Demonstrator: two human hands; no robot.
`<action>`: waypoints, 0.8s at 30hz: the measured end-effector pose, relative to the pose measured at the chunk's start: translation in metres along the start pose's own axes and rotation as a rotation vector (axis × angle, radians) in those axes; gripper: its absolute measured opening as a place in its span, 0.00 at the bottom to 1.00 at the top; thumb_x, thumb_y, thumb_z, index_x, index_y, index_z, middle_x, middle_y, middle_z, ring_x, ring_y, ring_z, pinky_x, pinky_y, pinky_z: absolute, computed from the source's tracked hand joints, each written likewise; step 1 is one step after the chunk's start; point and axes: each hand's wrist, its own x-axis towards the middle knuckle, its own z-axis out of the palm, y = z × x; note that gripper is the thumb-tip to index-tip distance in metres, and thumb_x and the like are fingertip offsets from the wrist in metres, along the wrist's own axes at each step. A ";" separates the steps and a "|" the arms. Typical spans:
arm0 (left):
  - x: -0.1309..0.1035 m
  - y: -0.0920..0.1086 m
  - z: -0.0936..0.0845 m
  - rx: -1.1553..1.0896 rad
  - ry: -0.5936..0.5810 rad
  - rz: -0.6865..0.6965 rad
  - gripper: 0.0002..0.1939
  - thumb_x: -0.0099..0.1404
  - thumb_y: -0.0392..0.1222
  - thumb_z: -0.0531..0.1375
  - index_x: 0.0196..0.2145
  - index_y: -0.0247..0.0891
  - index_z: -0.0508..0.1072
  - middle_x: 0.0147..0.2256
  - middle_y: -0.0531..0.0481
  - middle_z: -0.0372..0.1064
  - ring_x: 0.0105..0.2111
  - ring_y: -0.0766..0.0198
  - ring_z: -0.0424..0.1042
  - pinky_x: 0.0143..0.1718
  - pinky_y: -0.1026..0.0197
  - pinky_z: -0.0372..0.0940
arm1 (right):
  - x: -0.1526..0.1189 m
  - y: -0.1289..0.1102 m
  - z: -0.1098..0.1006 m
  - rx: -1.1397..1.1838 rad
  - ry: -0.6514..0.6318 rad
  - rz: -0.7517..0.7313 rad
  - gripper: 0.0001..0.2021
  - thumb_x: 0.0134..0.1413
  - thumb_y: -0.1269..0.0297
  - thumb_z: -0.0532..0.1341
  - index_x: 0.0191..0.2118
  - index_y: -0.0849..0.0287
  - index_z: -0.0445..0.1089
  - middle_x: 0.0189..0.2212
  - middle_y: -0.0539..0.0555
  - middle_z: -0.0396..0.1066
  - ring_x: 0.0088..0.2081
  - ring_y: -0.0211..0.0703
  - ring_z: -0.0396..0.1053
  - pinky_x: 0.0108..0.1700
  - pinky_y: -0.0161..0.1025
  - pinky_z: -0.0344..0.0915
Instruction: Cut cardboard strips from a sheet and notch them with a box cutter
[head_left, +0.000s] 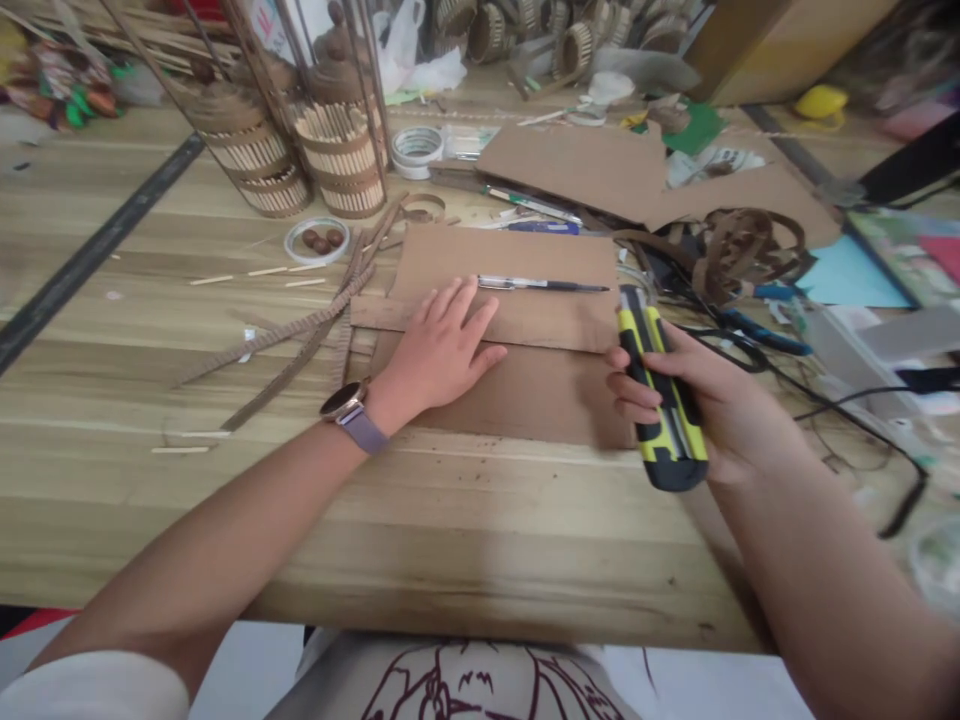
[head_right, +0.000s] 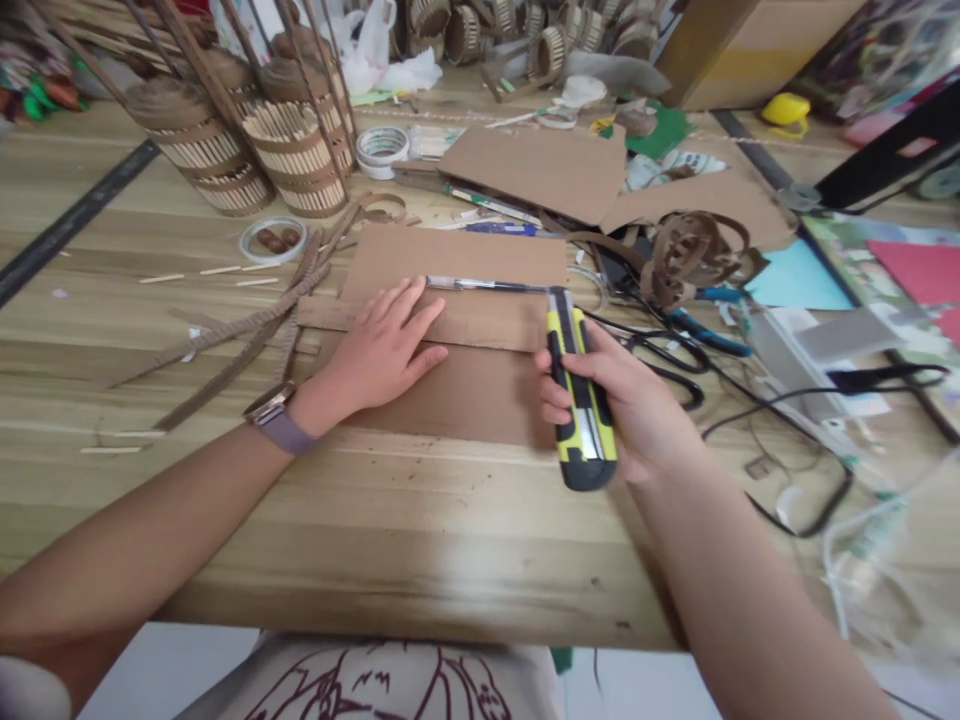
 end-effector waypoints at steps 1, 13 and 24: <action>0.000 -0.001 0.000 -0.006 0.008 0.008 0.31 0.75 0.53 0.51 0.66 0.27 0.60 0.70 0.25 0.46 0.70 0.39 0.48 0.69 0.38 0.46 | 0.001 -0.001 0.004 -0.010 -0.006 -0.002 0.12 0.50 0.69 0.63 0.40 0.51 0.63 0.31 0.44 0.68 0.22 0.31 0.58 0.22 0.32 0.57; 0.000 -0.008 0.007 -0.046 0.067 0.034 0.30 0.75 0.51 0.47 0.65 0.25 0.61 0.69 0.27 0.49 0.70 0.37 0.46 0.68 0.35 0.46 | 0.016 -0.014 0.046 -0.016 -0.017 -0.061 0.08 0.58 0.67 0.60 0.42 0.55 0.61 0.29 0.45 0.70 0.21 0.31 0.65 0.21 0.29 0.65; -0.001 -0.004 0.009 -0.022 0.093 0.019 0.29 0.75 0.50 0.50 0.65 0.27 0.62 0.69 0.27 0.50 0.70 0.39 0.48 0.68 0.37 0.48 | 0.000 -0.013 0.024 -1.304 -0.425 -0.042 0.13 0.68 0.55 0.52 0.34 0.56 0.64 0.27 0.50 0.72 0.28 0.39 0.70 0.30 0.36 0.62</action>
